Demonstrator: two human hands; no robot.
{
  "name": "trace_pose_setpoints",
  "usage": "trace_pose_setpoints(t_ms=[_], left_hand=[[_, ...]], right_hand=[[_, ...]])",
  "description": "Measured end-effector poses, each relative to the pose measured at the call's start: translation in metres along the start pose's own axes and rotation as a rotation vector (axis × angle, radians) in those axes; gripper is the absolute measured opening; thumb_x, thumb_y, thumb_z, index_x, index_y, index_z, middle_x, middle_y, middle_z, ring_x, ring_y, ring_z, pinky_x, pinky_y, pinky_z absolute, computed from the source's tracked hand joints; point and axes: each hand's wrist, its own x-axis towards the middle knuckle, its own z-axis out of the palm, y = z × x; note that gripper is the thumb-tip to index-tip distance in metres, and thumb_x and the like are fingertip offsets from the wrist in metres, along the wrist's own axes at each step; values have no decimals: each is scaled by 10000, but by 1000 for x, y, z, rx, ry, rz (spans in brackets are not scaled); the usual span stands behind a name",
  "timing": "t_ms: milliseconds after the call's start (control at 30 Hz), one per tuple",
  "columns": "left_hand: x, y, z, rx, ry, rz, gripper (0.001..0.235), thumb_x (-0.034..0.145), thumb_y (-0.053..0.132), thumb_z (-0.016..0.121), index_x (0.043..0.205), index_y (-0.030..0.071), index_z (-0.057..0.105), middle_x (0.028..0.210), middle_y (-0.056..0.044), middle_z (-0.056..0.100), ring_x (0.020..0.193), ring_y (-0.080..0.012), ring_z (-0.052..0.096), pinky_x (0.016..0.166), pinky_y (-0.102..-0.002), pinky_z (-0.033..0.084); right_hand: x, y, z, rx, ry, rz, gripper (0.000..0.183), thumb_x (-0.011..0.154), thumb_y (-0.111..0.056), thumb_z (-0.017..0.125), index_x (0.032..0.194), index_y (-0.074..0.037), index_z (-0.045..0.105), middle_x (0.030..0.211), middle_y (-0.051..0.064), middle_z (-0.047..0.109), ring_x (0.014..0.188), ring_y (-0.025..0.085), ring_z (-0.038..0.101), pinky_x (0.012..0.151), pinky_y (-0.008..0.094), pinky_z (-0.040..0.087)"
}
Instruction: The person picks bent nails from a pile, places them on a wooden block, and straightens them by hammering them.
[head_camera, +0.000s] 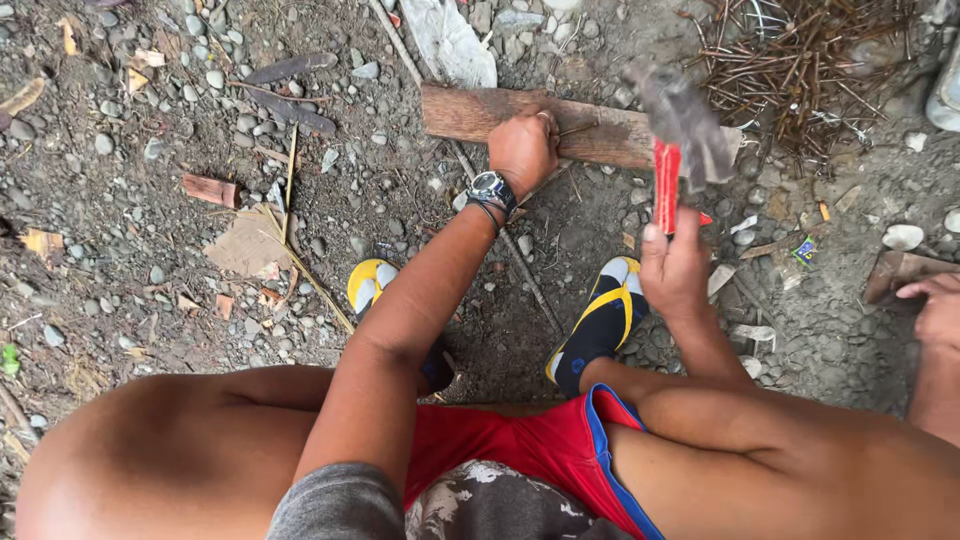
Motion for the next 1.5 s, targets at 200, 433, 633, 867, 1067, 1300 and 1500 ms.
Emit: trace_pose_setpoints(t_ms=[200, 433, 633, 867, 1067, 1300, 1500], left_hand=[[1, 7, -1, 17, -30, 10, 26, 773, 153, 717, 769, 128, 713, 927, -106, 732, 765, -352, 719, 688, -488, 567], [2, 1, 0, 8, -3, -2, 28, 763, 152, 713, 760, 125, 708, 908, -121, 744, 758, -364, 720, 679, -497, 564], [-4, 11, -7, 29, -100, -80, 86, 832, 223, 712, 817, 143, 742, 851, -146, 745, 785, -369, 719, 726, -506, 564], [-3, 6, -13, 35, -108, -48, 111, 806, 230, 725, 866, 150, 773, 903, -162, 743, 787, -374, 721, 739, -492, 576], [16, 2, 8, -70, -91, -83, 137, 947, 233, 645, 947, 174, 768, 957, -80, 764, 816, -271, 757, 745, -412, 609], [34, 32, 34, 228, -168, 182, 80, 802, 213, 735, 829, 148, 774, 953, -130, 741, 765, -337, 733, 681, -462, 585], [34, 57, 9, 167, -148, 63, 97, 855, 198, 719, 876, 117, 767, 888, -143, 751, 772, -346, 744, 700, -456, 589]], right_hand=[[18, 0, 8, -325, -206, 43, 288, 1026, -261, 622, 1238, -79, 550, 802, 283, 676, 754, 552, 642, 653, 612, 480], [0, 9, 14, -8, 33, -112, 299, 1085, -296, 543, 1260, -57, 505, 924, 289, 669, 871, 531, 671, 739, 581, 517], [-2, 27, 29, -197, -217, 105, 308, 1031, -291, 593, 1226, -57, 546, 882, 301, 675, 865, 561, 628, 684, 611, 474], [-29, 54, 26, -51, -86, 271, 286, 1050, -335, 539, 1197, -90, 539, 835, 275, 669, 834, 522, 660, 675, 601, 481], [-56, 80, 42, -88, -87, 297, 286, 1068, -336, 552, 1166, -68, 531, 843, 279, 678, 844, 540, 640, 680, 620, 463], [-47, 76, 51, 24, -64, 342, 249, 1074, -288, 541, 1159, -54, 533, 835, 269, 690, 855, 507, 676, 698, 582, 501], [-48, 74, 54, 67, -12, 316, 251, 1051, -267, 539, 1158, -41, 522, 845, 278, 681, 883, 526, 658, 705, 586, 496]])
